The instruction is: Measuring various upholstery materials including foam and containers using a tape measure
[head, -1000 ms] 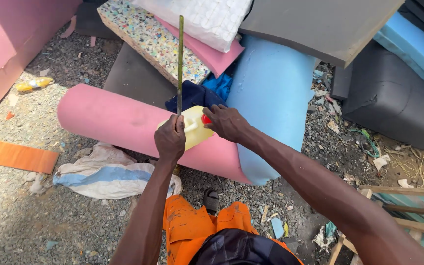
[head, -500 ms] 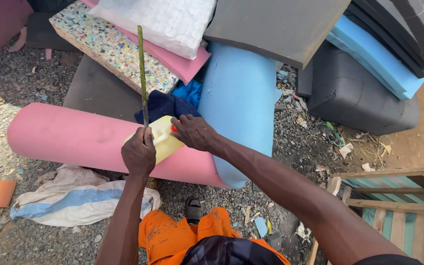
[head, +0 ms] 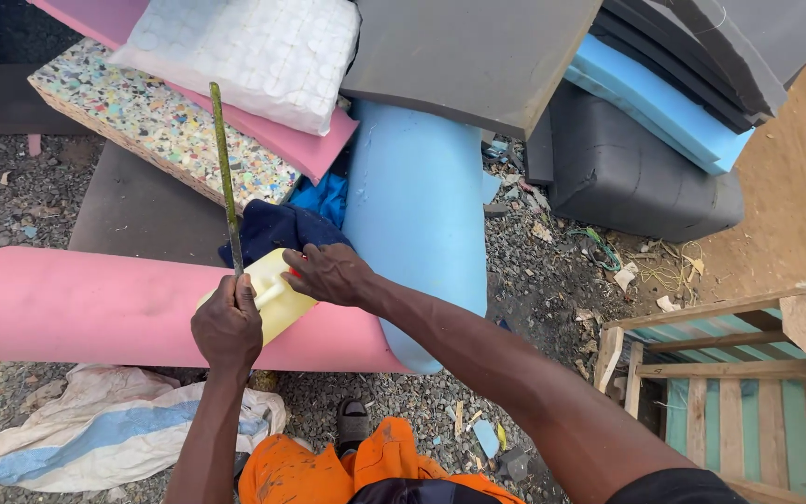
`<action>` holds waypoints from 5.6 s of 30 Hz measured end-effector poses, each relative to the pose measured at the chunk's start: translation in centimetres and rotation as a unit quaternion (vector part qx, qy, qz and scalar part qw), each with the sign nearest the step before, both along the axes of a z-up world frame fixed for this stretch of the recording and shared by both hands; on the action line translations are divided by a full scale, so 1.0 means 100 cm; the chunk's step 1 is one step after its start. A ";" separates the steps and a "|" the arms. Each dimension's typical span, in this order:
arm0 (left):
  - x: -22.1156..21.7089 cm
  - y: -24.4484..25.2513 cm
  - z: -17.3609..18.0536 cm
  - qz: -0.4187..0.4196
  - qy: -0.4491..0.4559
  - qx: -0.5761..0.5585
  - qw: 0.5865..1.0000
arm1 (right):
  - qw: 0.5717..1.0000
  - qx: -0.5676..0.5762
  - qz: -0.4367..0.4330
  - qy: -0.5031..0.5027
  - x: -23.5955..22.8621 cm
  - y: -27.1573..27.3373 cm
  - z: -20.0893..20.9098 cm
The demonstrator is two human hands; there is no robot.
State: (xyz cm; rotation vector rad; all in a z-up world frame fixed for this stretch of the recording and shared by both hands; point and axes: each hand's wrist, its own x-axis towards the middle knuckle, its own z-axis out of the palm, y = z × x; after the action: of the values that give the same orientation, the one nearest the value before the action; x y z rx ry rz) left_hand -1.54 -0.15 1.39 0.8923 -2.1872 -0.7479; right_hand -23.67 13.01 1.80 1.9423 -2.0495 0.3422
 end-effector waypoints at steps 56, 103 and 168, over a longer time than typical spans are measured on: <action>-0.041 0.021 0.035 -0.037 0.012 -0.044 0.998 | 0.784 -0.073 -0.411 -0.459 0.021 0.039 -0.003; 0.438 -0.030 0.010 0.203 0.013 0.569 0.797 | 0.905 -0.084 -0.234 -0.345 0.126 -0.131 -0.034; 0.651 0.179 0.016 -0.475 -0.418 0.414 0.654 | 0.157 -0.565 -0.615 -0.527 1.019 0.419 0.023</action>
State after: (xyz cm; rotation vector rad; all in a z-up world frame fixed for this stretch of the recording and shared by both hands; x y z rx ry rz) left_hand 63.59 17.77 2.94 0.3514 -3.1788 -2.3872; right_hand 78.22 54.88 4.14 -1.4114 -1.5885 2.0266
